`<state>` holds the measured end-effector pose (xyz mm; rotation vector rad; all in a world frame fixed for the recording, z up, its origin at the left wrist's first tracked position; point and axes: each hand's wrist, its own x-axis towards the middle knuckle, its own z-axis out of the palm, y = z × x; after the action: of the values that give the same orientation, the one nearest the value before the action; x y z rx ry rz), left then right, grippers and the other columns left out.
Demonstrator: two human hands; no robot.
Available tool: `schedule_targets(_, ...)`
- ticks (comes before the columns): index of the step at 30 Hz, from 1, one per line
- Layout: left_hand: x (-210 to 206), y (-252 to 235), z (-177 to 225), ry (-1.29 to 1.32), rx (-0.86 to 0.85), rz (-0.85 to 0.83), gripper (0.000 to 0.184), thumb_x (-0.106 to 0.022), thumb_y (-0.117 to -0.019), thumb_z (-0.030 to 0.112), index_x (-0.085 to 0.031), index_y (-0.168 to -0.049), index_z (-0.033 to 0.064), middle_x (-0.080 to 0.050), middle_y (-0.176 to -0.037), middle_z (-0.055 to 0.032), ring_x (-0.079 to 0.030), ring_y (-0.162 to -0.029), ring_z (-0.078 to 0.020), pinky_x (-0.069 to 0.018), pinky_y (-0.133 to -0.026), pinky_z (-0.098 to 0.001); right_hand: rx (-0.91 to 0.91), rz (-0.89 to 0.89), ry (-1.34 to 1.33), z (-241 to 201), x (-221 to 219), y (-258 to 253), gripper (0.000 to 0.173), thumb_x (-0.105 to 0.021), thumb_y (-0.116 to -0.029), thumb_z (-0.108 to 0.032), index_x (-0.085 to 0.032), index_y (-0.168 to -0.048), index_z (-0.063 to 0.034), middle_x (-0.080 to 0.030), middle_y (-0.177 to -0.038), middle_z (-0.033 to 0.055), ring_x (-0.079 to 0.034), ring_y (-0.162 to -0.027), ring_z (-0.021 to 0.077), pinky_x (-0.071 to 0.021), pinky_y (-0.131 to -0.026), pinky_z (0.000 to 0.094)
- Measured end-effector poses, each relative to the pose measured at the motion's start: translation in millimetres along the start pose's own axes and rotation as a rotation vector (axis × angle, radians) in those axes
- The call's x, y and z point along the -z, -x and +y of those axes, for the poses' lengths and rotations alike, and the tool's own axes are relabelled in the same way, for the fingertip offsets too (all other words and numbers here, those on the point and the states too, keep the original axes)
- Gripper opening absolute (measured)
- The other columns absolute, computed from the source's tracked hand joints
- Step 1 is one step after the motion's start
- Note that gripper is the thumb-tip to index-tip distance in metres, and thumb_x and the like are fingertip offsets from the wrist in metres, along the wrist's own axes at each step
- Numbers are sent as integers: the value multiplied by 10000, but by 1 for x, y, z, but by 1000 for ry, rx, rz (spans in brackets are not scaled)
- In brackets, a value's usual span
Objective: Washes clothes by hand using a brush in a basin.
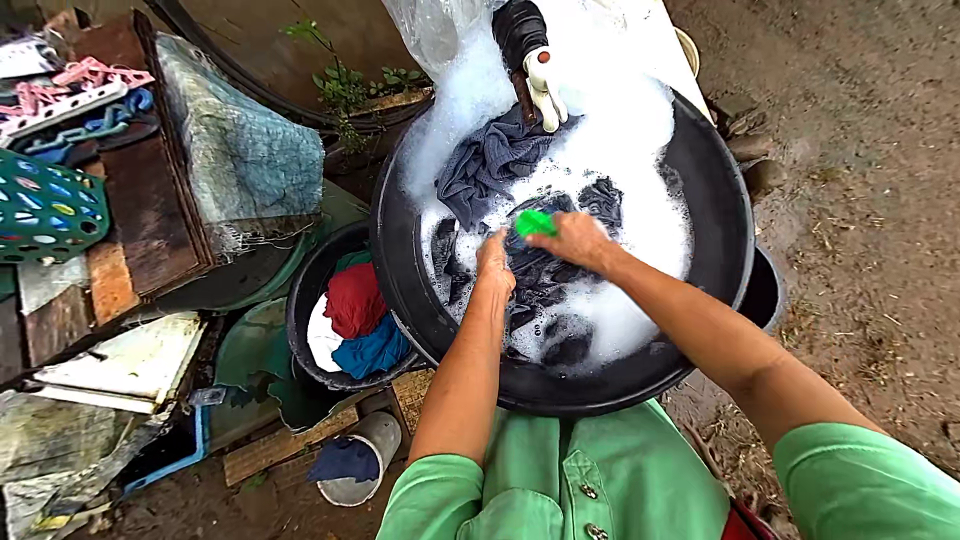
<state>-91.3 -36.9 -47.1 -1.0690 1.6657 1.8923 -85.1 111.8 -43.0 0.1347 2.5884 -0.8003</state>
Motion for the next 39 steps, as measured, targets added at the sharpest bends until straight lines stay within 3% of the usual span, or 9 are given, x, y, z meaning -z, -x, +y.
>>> schedule_targets(6,-6,0,-2,27,21,-30,472,-538,-1070,308,-491,-1434,11,-518,-1450,-205,-501,-1329,-332,-431,-1069,-562,-289,200,-68,55,40,-13,622,-640,-1004,-485,-656,-1089,130,-653,-1145,353,-629,-1138,520,-474,-926,704)
schedule_targets(9,-7,-3,-2,-12,28,-20,492,-534,-1072,327,-488,-1444,8,-484,-1489,-211,-459,-1376,-344,-397,-1097,-580,-130,208,-99,11,32,6,606,-663,-985,-490,-668,-1067,111,-678,-1034,332,-666,-1033,506,-499,-881,690)
schedule_targets(12,-4,0,-3,-22,1,-5,425,-514,-1071,276,-522,-1388,-9,-529,-1418,-216,-506,-1295,-338,-429,-1047,-568,59,12,6,-15,-3,9,624,-622,-996,-532,-657,-1093,83,-684,-1024,298,-674,-1022,480,-506,-866,668)
schedule_targets(19,-5,-1,-2,19,28,-43,460,-537,-1069,295,-496,-1428,10,-520,-1448,-202,-503,-1326,-326,-434,-1065,-553,-274,179,-48,57,34,-19,628,-638,-1002,-501,-659,-1068,123,-663,-1112,348,-646,-1102,515,-483,-894,704)
schedule_targets(22,-6,-4,-2,5,35,-55,467,-519,-1077,307,-493,-1430,3,-510,-1460,-207,-495,-1339,-333,-420,-1083,-559,-159,184,-77,19,34,2,615,-656,-992,-488,-662,-1058,123,-670,-1047,343,-659,-1041,515,-492,-874,696)
schedule_targets(25,-6,-5,-4,23,25,-39,394,-511,-1069,265,-547,-1356,-2,-581,-1344,-201,-560,-1221,-320,-473,-1001,-539,22,-8,24,-17,4,8,611,-627,-995,-531,-669,-1067,74,-684,-1027,296,-672,-1025,478,-501,-864,672)
schedule_targets(33,-6,3,0,-12,36,-41,449,-533,-1072,295,-497,-1425,18,-519,-1443,-200,-511,-1308,-325,-442,-1048,-542,-280,202,-64,54,40,-19,608,-640,-1007,-480,-659,-1066,125,-661,-1112,349,-644,-1106,514,-481,-901,699)
schedule_targets(36,-7,1,0,-19,38,-55,449,-514,-1082,302,-491,-1431,20,-509,-1454,-200,-498,-1321,-328,-427,-1060,-548,-101,154,-70,8,32,2,607,-665,-986,-482,-669,-1070,119,-674,-1049,342,-662,-1043,516,-500,-886,697)
schedule_targets(39,-4,-9,-6,46,35,-46,374,-501,-1067,267,-546,-1347,22,-596,-1303,-184,-579,-1169,-300,-493,-956,-523,21,-38,34,-12,2,3,620,-614,-1001,-540,-670,-1083,72,-686,-1042,297,-673,-1035,480,-505,-866,674)
